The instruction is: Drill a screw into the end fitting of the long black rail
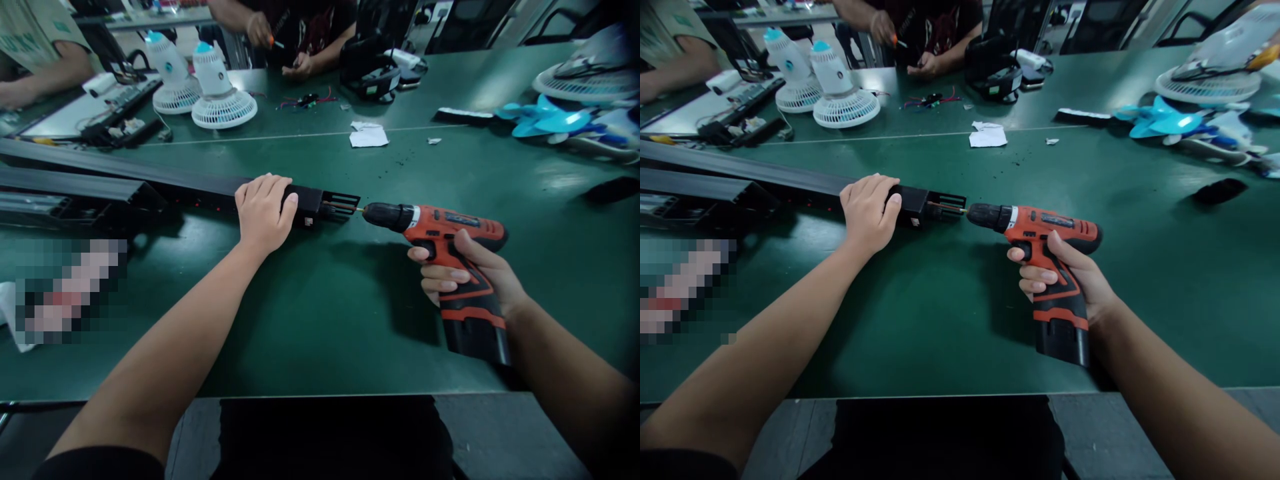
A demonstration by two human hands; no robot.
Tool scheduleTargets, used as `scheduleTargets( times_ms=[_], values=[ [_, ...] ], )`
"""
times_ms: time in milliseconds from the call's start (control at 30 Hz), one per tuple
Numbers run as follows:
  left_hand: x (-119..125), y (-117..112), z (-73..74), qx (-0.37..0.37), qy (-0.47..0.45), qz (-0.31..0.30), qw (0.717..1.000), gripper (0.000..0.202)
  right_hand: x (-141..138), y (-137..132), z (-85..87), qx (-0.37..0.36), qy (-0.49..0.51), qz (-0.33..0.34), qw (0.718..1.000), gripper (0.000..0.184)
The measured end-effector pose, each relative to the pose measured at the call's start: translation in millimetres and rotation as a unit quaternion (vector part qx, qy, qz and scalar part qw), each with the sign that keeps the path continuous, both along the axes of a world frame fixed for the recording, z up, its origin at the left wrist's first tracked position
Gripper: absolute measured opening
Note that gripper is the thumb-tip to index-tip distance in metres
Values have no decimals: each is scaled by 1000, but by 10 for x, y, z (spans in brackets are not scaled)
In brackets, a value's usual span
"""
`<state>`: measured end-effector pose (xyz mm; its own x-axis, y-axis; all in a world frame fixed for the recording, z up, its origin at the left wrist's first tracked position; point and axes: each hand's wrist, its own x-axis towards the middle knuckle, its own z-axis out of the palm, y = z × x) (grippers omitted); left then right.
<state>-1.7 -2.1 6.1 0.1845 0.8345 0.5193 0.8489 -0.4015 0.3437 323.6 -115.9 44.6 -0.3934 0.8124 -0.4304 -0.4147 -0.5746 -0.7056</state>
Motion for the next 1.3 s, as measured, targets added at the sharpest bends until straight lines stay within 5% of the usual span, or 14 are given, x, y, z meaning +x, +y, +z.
scheduleTargets(
  times_ms=[667, 1300],
  values=[
    [-6, 14, -17, 5, 3, -1, 1000, 50, -37, -21, 37, -17, 35, -36, 999, 35],
    [5, 9, -14, 13, 2, 2, 1000, 50, 0, 3, 20, 9, -14, 5, 1000, 40]
  ],
)
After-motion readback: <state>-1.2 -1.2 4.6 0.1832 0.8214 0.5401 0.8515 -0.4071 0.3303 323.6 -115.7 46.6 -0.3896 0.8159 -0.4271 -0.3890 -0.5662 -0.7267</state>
